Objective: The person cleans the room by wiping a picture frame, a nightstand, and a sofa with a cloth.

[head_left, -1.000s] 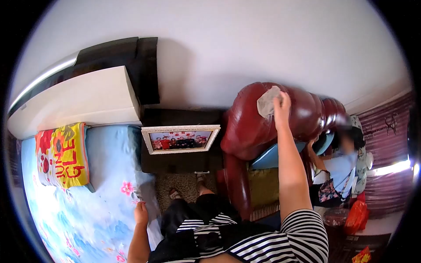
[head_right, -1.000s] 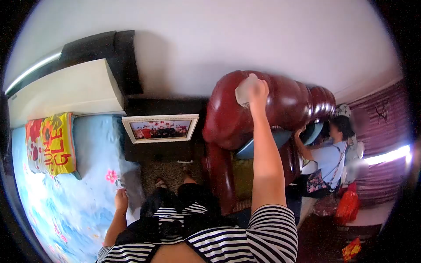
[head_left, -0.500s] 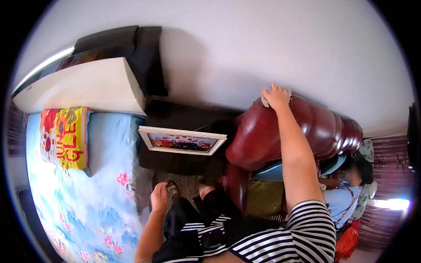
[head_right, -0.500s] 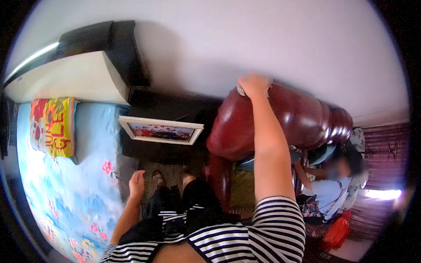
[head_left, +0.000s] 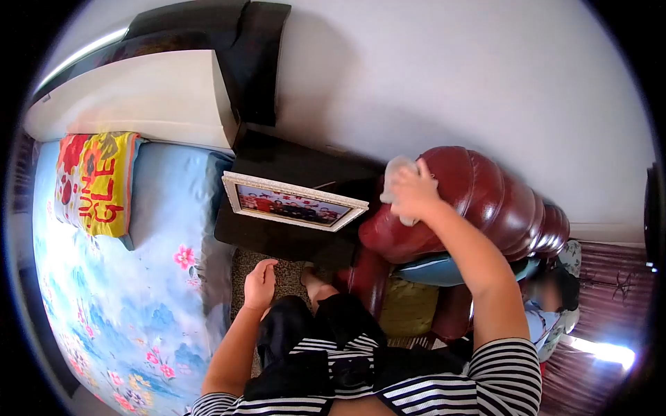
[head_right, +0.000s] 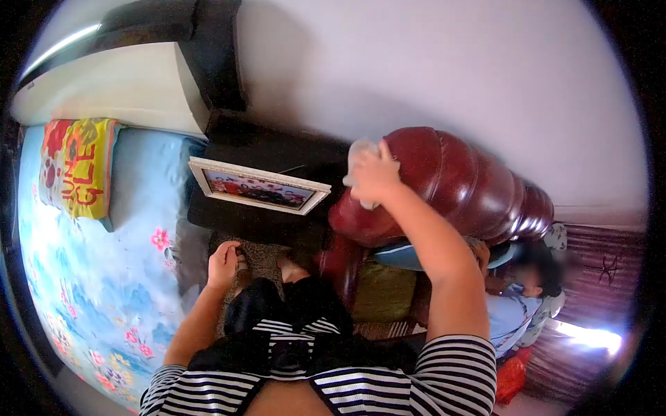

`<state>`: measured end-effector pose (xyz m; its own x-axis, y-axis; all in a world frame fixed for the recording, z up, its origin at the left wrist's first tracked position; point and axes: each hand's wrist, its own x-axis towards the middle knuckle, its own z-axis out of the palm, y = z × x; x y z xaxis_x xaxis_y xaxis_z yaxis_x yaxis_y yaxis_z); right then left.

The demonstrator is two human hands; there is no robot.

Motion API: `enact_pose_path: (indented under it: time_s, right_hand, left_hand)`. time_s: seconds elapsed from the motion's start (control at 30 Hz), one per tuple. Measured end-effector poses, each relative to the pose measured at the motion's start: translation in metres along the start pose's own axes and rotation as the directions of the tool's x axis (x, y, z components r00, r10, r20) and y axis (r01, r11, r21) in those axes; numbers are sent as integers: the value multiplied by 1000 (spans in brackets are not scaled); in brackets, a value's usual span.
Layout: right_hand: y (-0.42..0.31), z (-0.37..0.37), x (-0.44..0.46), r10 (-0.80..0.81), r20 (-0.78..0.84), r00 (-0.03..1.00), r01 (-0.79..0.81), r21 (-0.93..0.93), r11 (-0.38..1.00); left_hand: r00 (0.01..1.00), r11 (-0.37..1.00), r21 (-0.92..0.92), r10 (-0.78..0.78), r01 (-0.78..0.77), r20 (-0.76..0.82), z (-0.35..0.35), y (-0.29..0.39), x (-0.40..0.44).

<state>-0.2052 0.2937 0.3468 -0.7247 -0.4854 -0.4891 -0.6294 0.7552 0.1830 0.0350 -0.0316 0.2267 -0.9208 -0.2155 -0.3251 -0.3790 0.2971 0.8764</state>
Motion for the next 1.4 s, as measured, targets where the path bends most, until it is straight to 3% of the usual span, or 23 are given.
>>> enact_pose_path:
  time_s: [0.03, 0.07, 0.1, 0.13, 0.17, 0.23, 0.3, 0.4, 0.53, 0.6, 0.67, 0.73, 0.8, 0.87, 0.97, 1.0, 1.07, 1.17, 1.27, 1.33, 1.4]
  right_hand:
    - [5, -15, 3, 149, -5, 989, -149, -127, 981]
    - [17, -28, 7, 266, 9, 964, -265, -67, 962]
    - [31, -31, 12, 452, -76, 889, -455, -26, 890]
    - [47, -36, 14, 558, -126, 820, -554, 71, 829]
    - [58, -39, 14, 563, -38, 826, -551, 158, 819]
    - [59, -37, 14, 555, 45, 831, -548, 240, 801]
    - [43, -27, 15, 401, 67, 914, -402, 5, 916]
    - [15, -15, -3, 239, -69, 969, -239, 9, 971]
    - [-21, -7, -19, 101, -58, 993, -104, -57, 993]
    - [-47, -6, -26, 40, 153, 987, -18, -142, 990]
    - [-63, 41, -28, -44, 140, 989, 67, -161, 985]
    - [-93, 61, -35, -51, 311, 949, 157, -325, 933]
    - [-86, 88, -41, -142, 262, 955, 214, -273, 938]
    - [-80, 72, -43, -60, 201, 978, 101, -198, 975]
    - [-65, 43, -40, 160, -17, 987, -157, -301, 940]
    - [-65, 21, -41, 244, -42, 969, -247, -213, 945]
    - [-61, 25, -43, 278, -86, 957, -288, -150, 946]
    - [-76, 41, -45, 277, -100, 956, -290, -157, 944]
    - [-83, 77, -44, 271, -110, 956, -288, -198, 937]
    - [-89, 113, -48, 252, -201, 946, -298, -242, 924]
    - [-100, 125, -63, 173, -217, 961, -230, -277, 933]
  left_hand:
    - [1000, 999, 13, -30, 29, 7, -4, -1, -2]
    - [999, 999, 18, -35, 35, 17, -9, -1, -5]
    - [998, 998, 19, -67, 67, 14, -13, 0, -8]
    - [995, 995, 20, -97, 97, 11, -16, 0, -10]
    - [996, 996, 23, -85, 84, 5, -18, -7, -15]
    - [998, 997, 37, -61, 61, 10, -16, -13, -21]
    - [998, 998, 39, -41, 39, 37, -11, -20, -24]
    - [998, 999, 18, 43, -44, 55, -4, -12, -22]
    - [994, 999, 9, 38, -39, 102, -3, -1, -19]
    - [994, 997, -25, 68, -66, 84, -5, -6, -19]
    - [993, 998, -25, 61, -59, 100, -10, -3, -22]
    - [994, 999, -24, 43, -41, 97, -19, 0, -28]
    - [995, 999, -23, 32, -30, 90, -22, -5, -30]
    - [997, 999, 18, 37, -38, 72, -25, -18, -35]
    - [994, 1000, 26, 6, -9, 110, -30, -26, -41]
    - [993, 999, 32, 1, -5, 120, -29, -28, -43]
    - [992, 994, 24, 108, -110, 71, -27, -29, -42]
    - [991, 1000, 22, -16, 14, 135, -23, -29, -42]
    - [991, 1000, 9, 16, -17, 132, -23, -22, -43]
    - [988, 1000, 9, 10, -11, 157, -27, -18, -44]
    - [983, 999, 45, 19, -28, 185, -32, -17, -45]
